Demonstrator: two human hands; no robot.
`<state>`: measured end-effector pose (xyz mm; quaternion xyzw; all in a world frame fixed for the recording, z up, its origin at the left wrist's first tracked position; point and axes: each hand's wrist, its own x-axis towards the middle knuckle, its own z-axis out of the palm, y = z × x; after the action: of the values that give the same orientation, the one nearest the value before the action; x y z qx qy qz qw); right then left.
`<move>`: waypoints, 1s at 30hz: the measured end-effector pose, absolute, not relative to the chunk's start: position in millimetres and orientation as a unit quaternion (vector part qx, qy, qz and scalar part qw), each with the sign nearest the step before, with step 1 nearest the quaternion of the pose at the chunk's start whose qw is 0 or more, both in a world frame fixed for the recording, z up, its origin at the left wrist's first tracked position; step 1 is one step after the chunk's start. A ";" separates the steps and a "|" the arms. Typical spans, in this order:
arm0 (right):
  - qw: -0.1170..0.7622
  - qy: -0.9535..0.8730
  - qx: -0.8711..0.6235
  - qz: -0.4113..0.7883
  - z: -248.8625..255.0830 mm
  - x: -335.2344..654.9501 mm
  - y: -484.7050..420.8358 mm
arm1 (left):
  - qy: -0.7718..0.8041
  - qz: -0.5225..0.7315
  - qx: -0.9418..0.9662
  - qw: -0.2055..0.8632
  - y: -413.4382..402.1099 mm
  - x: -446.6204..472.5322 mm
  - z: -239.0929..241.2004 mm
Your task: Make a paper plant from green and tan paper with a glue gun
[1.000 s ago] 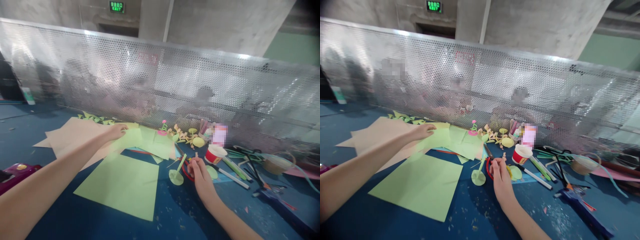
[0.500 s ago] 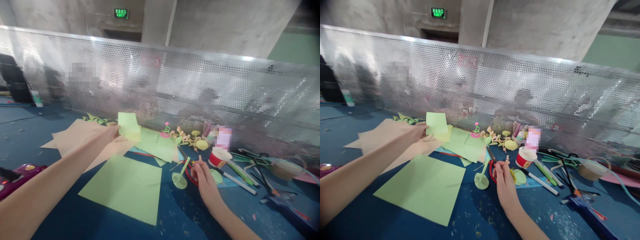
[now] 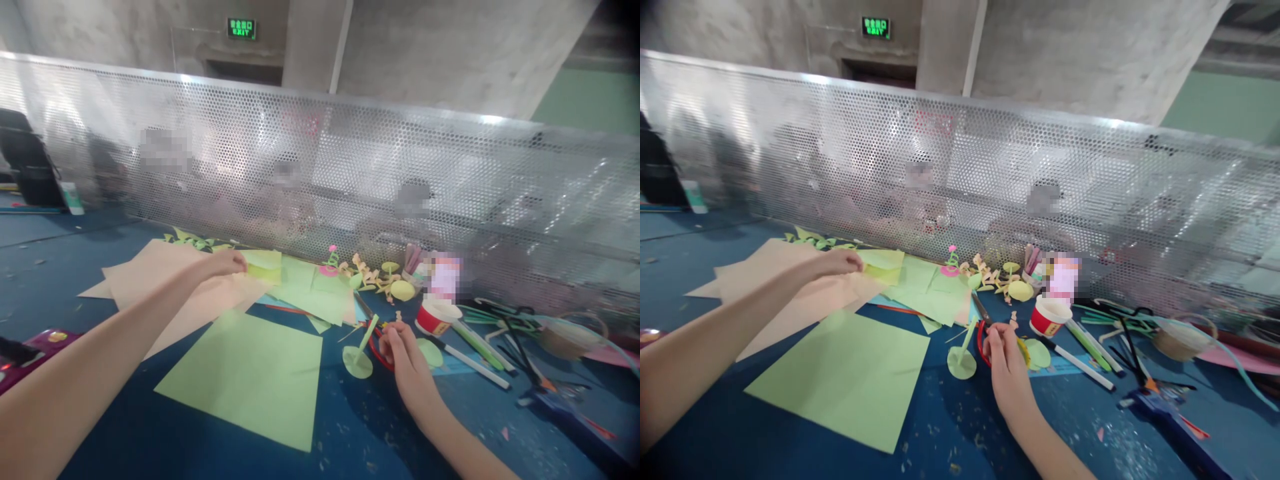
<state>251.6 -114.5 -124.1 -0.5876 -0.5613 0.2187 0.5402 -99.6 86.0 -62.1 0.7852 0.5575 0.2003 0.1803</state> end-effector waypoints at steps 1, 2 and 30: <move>0.541 -0.563 -0.587 0.216 -124.0 251.7 -114.7 | 0.540 0.138 0.805 0.202 82.7 -100.6 -56.7; 0.541 -0.564 -0.586 0.215 -123.9 251.8 -114.9 | 0.523 0.082 0.819 0.219 79.4 -100.8 -51.9; 0.522 -0.572 -0.613 0.158 -121.0 253.2 -119.5 | 0.492 0.217 0.840 0.068 47.1 -91.8 -5.5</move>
<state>253.2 -119.5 -121.0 -0.6133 -0.5717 0.1578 0.5217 -91.8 47.1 -5.5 0.8400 0.4924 0.2173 0.0682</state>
